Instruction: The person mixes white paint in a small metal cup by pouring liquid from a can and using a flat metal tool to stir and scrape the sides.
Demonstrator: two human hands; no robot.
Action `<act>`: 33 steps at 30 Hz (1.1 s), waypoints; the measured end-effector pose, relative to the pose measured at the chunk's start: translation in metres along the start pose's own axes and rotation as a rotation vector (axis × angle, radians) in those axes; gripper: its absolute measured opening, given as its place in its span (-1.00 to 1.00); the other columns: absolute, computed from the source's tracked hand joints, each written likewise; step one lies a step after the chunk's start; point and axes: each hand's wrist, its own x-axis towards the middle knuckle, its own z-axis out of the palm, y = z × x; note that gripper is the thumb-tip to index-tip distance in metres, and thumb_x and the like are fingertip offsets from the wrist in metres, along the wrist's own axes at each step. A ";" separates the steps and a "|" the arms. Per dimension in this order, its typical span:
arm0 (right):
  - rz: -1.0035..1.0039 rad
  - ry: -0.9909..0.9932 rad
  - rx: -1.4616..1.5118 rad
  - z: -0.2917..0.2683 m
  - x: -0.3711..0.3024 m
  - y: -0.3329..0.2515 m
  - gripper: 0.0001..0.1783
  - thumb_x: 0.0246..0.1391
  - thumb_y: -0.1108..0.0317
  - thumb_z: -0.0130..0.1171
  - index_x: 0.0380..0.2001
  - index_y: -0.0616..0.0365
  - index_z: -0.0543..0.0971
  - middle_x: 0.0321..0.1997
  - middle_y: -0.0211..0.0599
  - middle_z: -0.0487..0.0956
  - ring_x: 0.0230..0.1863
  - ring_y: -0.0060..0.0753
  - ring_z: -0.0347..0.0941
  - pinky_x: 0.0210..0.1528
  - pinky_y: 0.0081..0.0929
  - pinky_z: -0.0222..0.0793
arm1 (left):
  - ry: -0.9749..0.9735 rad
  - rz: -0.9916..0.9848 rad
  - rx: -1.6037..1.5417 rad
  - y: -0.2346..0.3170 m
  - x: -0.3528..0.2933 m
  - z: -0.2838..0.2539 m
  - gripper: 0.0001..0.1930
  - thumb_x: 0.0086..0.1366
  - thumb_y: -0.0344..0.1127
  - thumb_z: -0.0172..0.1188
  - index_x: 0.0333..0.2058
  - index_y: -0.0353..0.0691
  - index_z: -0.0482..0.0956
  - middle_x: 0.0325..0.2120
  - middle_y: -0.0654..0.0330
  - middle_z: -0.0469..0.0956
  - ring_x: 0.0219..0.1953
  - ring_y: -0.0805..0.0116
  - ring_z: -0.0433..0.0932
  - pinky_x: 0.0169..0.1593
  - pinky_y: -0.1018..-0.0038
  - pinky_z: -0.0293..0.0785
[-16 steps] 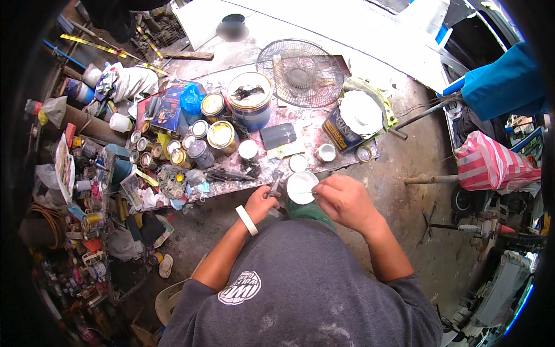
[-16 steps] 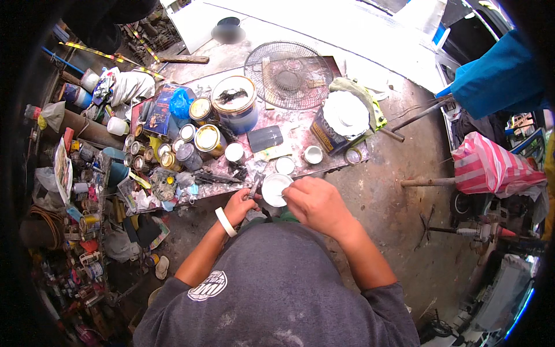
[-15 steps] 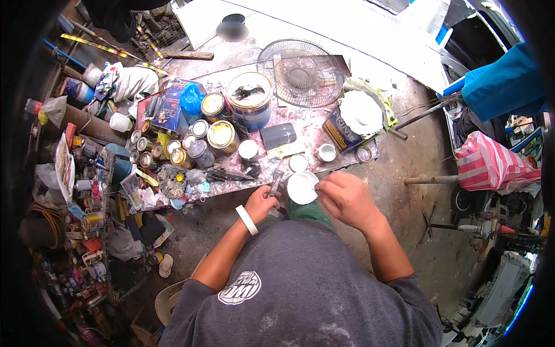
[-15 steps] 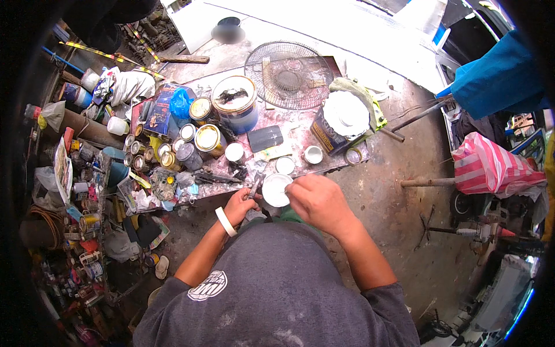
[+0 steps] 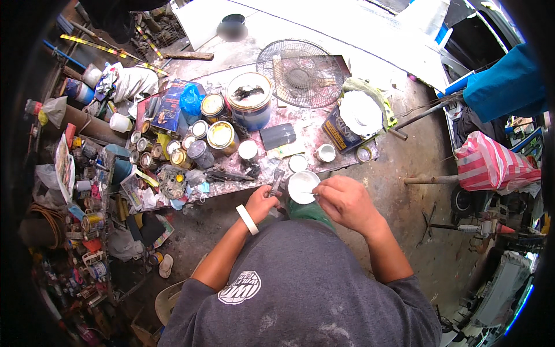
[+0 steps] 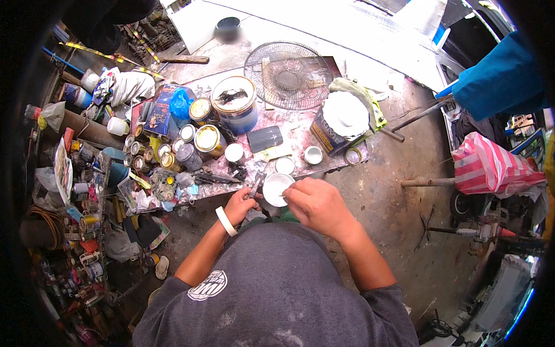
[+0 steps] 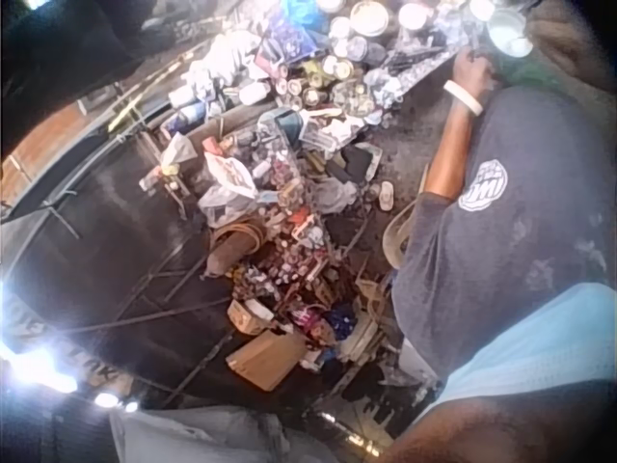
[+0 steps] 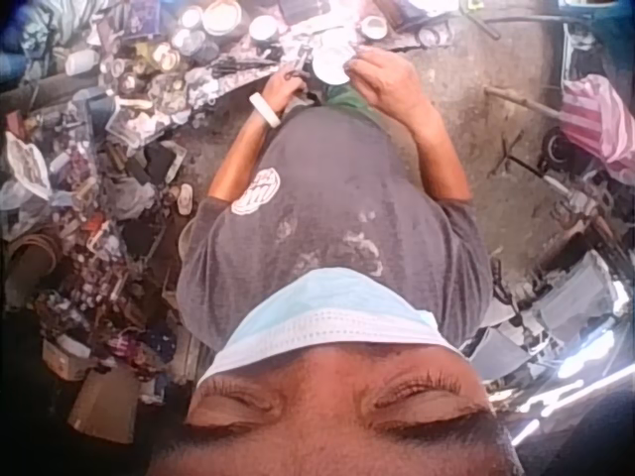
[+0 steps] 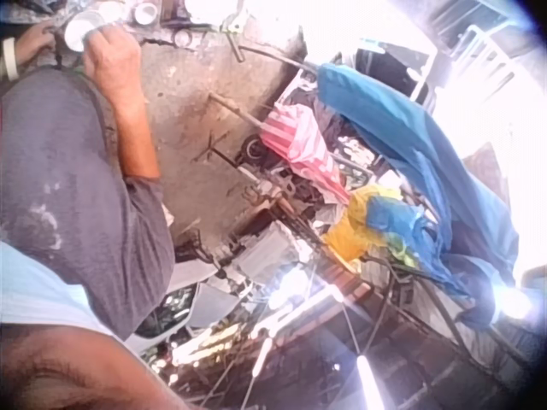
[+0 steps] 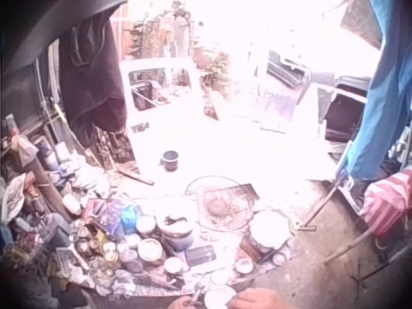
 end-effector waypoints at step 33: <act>0.336 0.268 0.118 0.037 -0.030 0.006 -0.77 0.05 0.53 0.24 -0.17 0.23 0.60 -0.23 -0.13 0.63 -0.21 -0.07 0.57 -0.14 -0.28 0.48 | 0.331 0.241 0.061 -0.024 0.002 -0.006 -0.70 0.03 -0.42 0.25 -0.22 -0.34 0.48 -0.41 0.22 0.52 -0.39 0.47 0.43 -0.26 0.52 0.39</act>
